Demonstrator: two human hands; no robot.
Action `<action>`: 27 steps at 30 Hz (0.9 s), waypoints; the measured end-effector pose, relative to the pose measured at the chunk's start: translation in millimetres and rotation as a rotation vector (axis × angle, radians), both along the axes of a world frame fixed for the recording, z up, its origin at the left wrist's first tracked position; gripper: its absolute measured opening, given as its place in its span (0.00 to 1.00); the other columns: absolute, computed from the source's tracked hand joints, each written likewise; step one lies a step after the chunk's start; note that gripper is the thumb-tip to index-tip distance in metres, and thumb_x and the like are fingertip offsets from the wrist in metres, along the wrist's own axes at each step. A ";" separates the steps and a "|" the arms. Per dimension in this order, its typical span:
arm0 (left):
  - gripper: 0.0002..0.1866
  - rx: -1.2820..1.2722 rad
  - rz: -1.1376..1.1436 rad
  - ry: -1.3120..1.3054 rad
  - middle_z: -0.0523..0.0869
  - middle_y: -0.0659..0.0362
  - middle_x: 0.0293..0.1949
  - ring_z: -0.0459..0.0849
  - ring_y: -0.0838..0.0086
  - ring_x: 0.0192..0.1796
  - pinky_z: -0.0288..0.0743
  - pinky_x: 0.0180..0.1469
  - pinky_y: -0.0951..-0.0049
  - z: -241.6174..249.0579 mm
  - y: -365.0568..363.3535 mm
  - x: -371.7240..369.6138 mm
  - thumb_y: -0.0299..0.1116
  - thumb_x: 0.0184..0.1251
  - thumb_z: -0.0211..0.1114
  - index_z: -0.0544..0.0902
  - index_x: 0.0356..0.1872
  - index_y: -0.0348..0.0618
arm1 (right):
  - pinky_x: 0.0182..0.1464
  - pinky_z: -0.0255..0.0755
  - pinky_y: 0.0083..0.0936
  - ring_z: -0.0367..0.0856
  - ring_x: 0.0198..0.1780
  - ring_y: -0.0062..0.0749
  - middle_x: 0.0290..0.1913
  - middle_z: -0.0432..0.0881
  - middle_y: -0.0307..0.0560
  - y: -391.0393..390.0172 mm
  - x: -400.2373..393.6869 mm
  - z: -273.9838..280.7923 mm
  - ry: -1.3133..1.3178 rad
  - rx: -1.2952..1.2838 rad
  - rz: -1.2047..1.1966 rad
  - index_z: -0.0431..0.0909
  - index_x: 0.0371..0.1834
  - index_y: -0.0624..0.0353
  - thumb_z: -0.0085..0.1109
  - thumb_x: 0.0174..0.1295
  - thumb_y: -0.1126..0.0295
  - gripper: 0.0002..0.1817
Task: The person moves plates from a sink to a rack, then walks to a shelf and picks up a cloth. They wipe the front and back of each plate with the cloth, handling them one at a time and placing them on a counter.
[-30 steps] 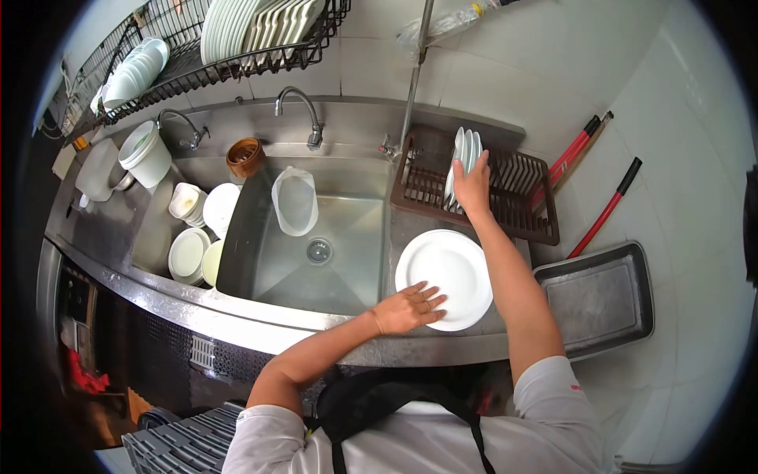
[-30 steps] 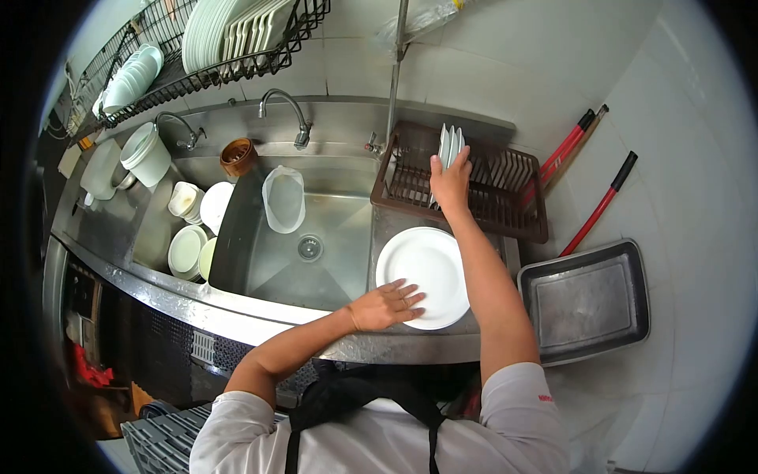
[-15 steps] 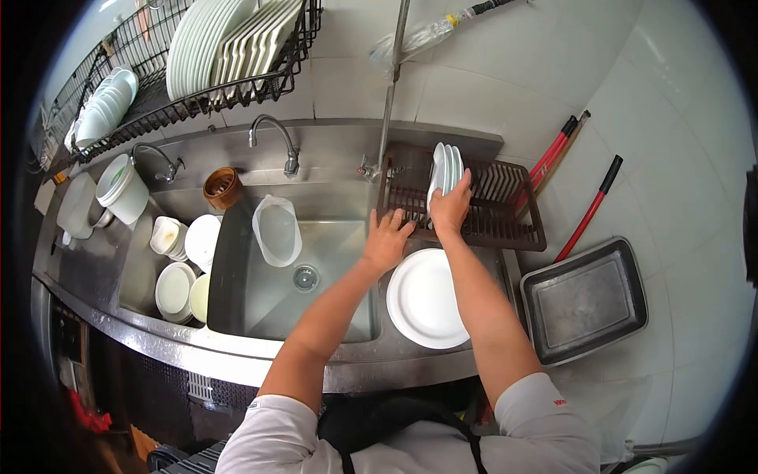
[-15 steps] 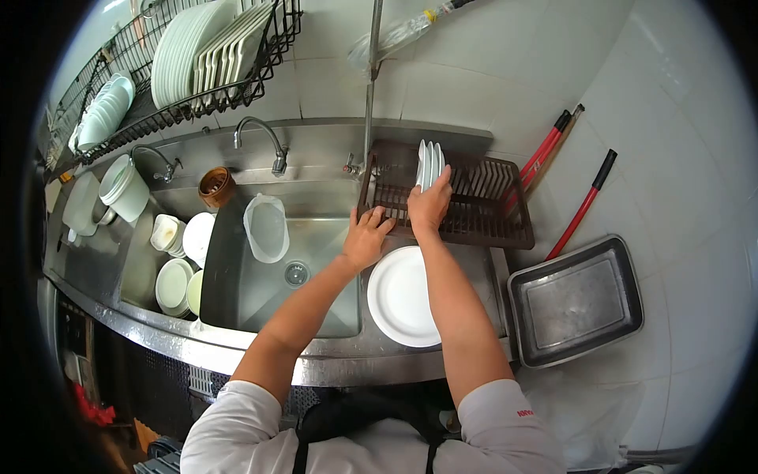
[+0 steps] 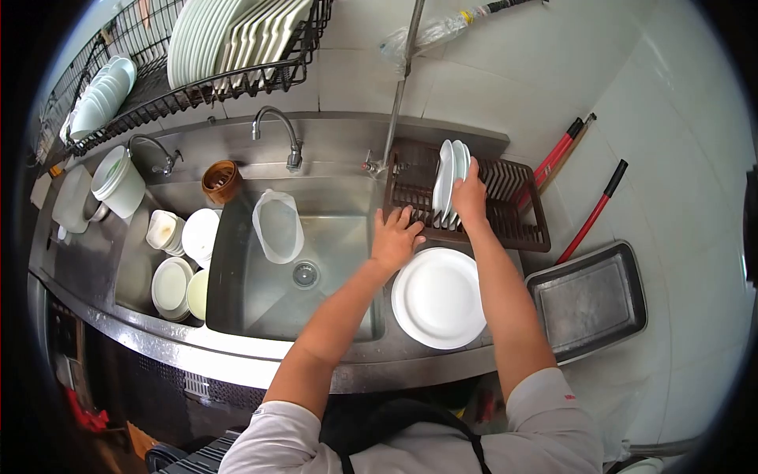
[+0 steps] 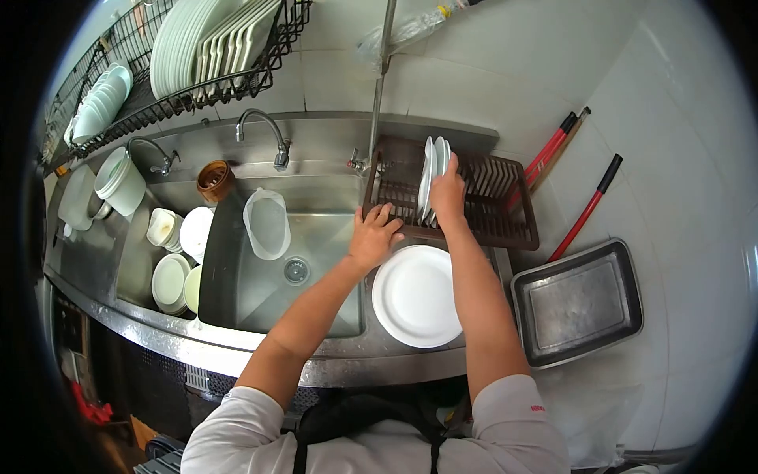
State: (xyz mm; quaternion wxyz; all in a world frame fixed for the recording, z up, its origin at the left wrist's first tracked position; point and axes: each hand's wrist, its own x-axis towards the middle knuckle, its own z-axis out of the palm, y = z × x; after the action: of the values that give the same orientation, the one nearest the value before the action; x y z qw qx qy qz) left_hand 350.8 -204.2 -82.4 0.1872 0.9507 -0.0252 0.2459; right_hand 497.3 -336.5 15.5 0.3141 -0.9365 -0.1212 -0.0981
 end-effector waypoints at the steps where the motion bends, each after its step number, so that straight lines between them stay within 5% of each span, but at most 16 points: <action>1: 0.18 -0.004 0.008 0.001 0.75 0.50 0.71 0.69 0.53 0.74 0.54 0.73 0.28 -0.9 -1.4 2.4 0.46 0.65 0.71 0.86 0.54 0.56 | 0.56 0.77 0.55 0.83 0.53 0.71 0.52 0.82 0.76 2.0 7.0 2.5 -0.008 -0.045 -0.003 0.52 0.80 0.61 0.48 0.71 0.73 0.34; 7: 0.15 0.000 0.029 -0.036 0.76 0.48 0.71 0.65 0.44 0.76 0.53 0.73 0.25 -6.8 -11.3 6.6 0.47 0.68 0.69 0.87 0.49 0.52 | 0.54 0.78 0.58 0.85 0.49 0.71 0.43 0.85 0.76 2.5 19.0 40.8 -0.159 -0.272 0.000 0.57 0.76 0.64 0.45 0.71 0.76 0.29; 13: 0.21 0.001 0.032 -0.032 0.77 0.47 0.71 0.65 0.42 0.76 0.53 0.75 0.29 -10.1 -10.7 12.2 0.47 0.65 0.72 0.86 0.56 0.54 | 0.57 0.77 0.54 0.84 0.51 0.71 0.48 0.85 0.74 -52.9 -26.0 146.2 -0.316 -0.031 -0.114 0.68 0.71 0.66 0.49 0.66 0.77 0.28; 15: 0.33 -0.093 0.038 -0.078 0.76 0.42 0.70 0.64 0.40 0.76 0.50 0.75 0.29 5.0 -9.3 10.4 0.52 0.62 0.73 0.79 0.65 0.47 | 0.60 0.77 0.48 0.85 0.54 0.66 0.53 0.85 0.71 -97.7 -38.3 144.4 -0.476 0.161 -0.085 0.68 0.72 0.66 0.51 0.64 0.77 0.29; 17: 0.39 -0.152 0.079 -0.177 0.75 0.39 0.69 0.64 0.39 0.75 0.49 0.74 0.28 31.1 -12.8 9.4 0.55 0.61 0.74 0.75 0.69 0.42 | 0.64 0.75 0.40 0.85 0.58 0.53 0.58 0.83 0.67 -140.1 -64.6 134.3 -0.473 0.314 -0.127 0.69 0.73 0.67 0.51 0.65 0.78 0.30; 19: 0.42 -0.254 -0.002 -0.244 0.75 0.34 0.68 0.66 0.37 0.74 0.55 0.76 0.42 41.2 -18.5 31.4 0.52 0.63 0.74 0.70 0.70 0.34 | 0.67 0.72 0.36 0.81 0.63 0.44 0.65 0.80 0.59 -169.6 -107.2 119.4 -0.171 0.679 -0.139 0.68 0.73 0.70 0.50 0.66 0.80 0.29; 23: 0.44 -0.656 0.065 0.091 0.73 0.32 0.69 0.71 0.41 0.72 0.67 0.73 0.52 76.4 -50.5 80.1 0.44 0.66 0.74 0.63 0.75 0.31 | 0.67 0.73 0.36 0.80 0.63 0.41 0.65 0.79 0.56 -211.5 -163.1 21.2 0.151 1.193 -0.270 0.68 0.73 0.68 0.52 0.66 0.80 0.29; 27: 0.43 -0.669 0.204 0.142 0.84 0.31 0.56 0.83 0.38 0.60 0.76 0.64 0.50 67.5 -77.4 123.8 0.42 0.64 0.76 0.64 0.74 0.31 | 0.64 0.74 0.33 0.82 0.58 0.36 0.60 0.82 0.52 -204.6 -214.0 -36.2 0.414 1.335 -0.288 0.72 0.69 0.64 0.55 0.64 0.81 0.27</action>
State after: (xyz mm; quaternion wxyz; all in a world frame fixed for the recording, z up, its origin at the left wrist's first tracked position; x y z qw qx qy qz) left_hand 474.6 -281.6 -14.9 0.4641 0.8491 0.1646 0.1913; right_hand 283.3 -541.1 -20.7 0.8210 -0.5502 0.1519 -0.0120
